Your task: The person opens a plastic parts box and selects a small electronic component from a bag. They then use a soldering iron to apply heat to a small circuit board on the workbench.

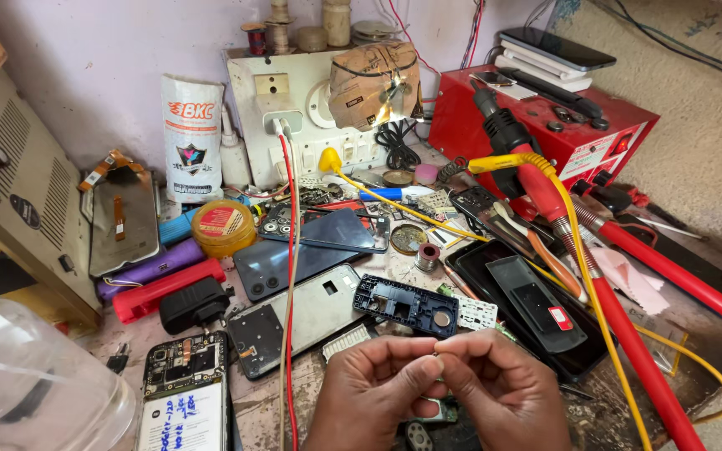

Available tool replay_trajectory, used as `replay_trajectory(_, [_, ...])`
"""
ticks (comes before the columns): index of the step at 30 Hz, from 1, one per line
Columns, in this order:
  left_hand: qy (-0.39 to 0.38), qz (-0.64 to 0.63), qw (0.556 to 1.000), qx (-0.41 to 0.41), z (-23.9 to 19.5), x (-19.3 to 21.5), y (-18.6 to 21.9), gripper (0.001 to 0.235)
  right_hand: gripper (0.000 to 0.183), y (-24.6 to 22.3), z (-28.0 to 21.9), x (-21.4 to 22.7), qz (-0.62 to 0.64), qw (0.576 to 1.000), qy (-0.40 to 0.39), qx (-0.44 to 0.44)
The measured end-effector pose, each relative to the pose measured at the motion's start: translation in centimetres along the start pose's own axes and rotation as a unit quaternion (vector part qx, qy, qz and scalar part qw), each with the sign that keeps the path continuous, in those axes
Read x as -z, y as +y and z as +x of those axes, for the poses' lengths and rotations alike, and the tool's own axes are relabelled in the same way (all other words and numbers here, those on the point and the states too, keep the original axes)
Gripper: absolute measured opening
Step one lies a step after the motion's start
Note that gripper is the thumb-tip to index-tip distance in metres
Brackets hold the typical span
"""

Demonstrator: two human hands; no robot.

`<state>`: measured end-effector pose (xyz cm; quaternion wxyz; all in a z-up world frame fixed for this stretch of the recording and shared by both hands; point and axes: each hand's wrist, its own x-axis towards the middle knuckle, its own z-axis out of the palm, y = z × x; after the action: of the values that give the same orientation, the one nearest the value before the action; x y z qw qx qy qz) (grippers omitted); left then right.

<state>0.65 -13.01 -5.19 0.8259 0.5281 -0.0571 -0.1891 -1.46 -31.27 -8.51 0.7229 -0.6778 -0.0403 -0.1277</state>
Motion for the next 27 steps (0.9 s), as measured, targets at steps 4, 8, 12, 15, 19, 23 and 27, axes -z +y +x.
replay_trajectory(4, [0.008,-0.019,1.0,-0.014,0.4,0.5,0.0,0.021,0.017,-1.8,-0.3,-1.1,-0.065,0.987,-0.036,0.146])
replay_trajectory(8, [0.055,-0.031,0.998,-0.03,0.6,-0.2,0.2,0.015,0.026,-5.0,0.2,-2.4,-0.289,0.947,0.045,0.133])
replay_trajectory(12, [0.09,-0.008,0.994,-0.066,0.6,-0.3,0.5,0.01,0.038,-9.2,4.8,-3.6,-0.418,0.9,0.026,0.119])
replay_trajectory(15, [0.095,0.02,0.99,-0.1,0.6,-0.4,0.2,0.01,0.038,-10.6,10.7,-5.1,-0.527,0.838,-0.083,0.109])
replay_trajectory(19, [0.09,0.096,0.98,-0.148,0.4,-0.1,-0.1,0.012,0.067,-9.9,17.0,-8.0,-0.519,0.777,-0.261,0.241])
replay_trajectory(23, [0.085,0.146,0.971,-0.172,0.1,0.0,-0.4,0.013,0.085,-9.1,20.0,-9.9,-0.56,0.753,-0.34,0.056])
replay_trajectory(27, [0.081,0.21,0.953,-0.2,0.0,-0.1,-0.6,0.016,0.092,-9.4,21.4,-10.0,-0.574,0.748,-0.334,-0.016])
